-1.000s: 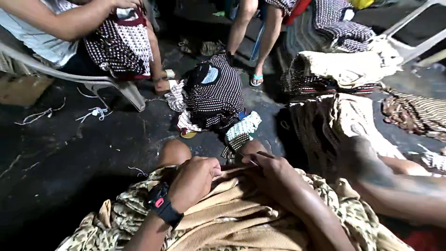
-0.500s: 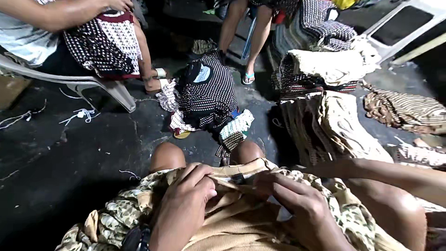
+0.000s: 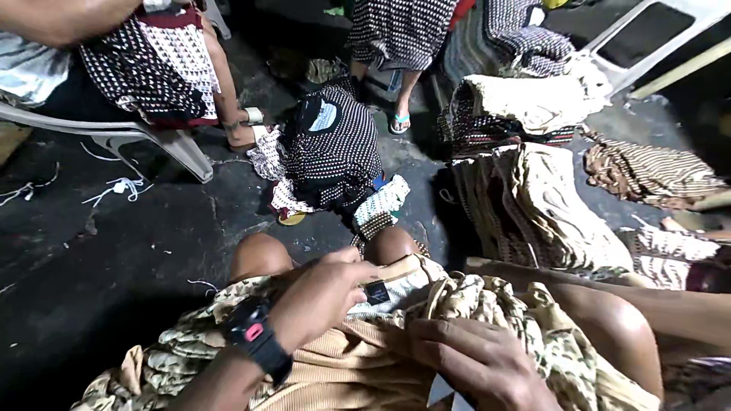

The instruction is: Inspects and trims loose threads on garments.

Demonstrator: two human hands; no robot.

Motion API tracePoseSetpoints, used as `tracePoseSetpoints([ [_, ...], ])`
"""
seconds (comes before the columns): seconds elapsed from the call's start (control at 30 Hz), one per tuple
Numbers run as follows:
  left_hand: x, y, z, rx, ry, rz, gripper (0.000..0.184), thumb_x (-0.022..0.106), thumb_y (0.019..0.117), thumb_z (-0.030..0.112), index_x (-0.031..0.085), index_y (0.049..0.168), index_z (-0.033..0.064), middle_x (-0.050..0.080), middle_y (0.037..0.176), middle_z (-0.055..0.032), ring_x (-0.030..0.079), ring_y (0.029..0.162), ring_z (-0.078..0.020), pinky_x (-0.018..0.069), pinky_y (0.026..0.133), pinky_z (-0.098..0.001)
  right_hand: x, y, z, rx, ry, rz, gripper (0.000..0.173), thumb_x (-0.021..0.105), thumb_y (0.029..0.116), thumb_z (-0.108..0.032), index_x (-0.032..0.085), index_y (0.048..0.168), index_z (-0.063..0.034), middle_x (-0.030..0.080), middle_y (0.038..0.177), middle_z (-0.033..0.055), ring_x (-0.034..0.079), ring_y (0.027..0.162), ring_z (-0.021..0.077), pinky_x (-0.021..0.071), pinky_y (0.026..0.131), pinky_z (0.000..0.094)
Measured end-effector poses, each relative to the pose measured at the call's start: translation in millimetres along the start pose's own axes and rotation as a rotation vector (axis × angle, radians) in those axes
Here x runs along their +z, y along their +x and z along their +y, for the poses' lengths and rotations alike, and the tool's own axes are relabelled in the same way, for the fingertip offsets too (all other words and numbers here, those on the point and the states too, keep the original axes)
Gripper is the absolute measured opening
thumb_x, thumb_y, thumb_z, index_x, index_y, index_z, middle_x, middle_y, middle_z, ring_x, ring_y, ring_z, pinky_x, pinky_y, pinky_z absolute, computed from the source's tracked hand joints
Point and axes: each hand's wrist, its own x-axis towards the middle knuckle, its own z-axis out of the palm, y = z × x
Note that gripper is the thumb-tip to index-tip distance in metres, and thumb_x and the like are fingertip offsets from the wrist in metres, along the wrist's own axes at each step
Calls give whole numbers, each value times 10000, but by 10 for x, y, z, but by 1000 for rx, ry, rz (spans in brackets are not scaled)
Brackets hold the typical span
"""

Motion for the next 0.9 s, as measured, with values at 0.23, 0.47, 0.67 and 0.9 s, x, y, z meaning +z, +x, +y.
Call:
tracePoseSetpoints([
  [0.23,105,57,24,-189,209,-129,164,566,1028,101,713,1066,37,702,1033,-154,689,999,-334,549,874,-519,31,-37,-19,46,-27,18,202,469,1056,-97,662,999,-118,752,1067,82,730,923,173,592,742,295],
  [0.47,90,65,133,-340,208,-189,191,540,1030,77,601,1207,37,689,991,-176,681,984,-371,527,875,-551,64,133,-104,313,-278,-160,745,275,991,-738,656,1005,-97,676,901,88,653,585,237,486,410,404],
  [0.67,71,110,133,-350,178,-224,224,547,1016,35,581,1236,19,687,1047,-196,669,1046,-386,506,931,-560,29,639,-201,707,-336,-546,688,240,1053,-637,644,1103,-83,678,1022,162,712,810,373,556,630,544],
  [0.9,41,106,121,-366,185,-245,270,508,1036,49,565,1300,48,688,1107,-199,658,1108,-390,506,948,-553,174,1012,-173,797,-407,-780,545,375,1072,-553,658,1252,-124,689,1178,141,694,1028,376,536,800,591],
])
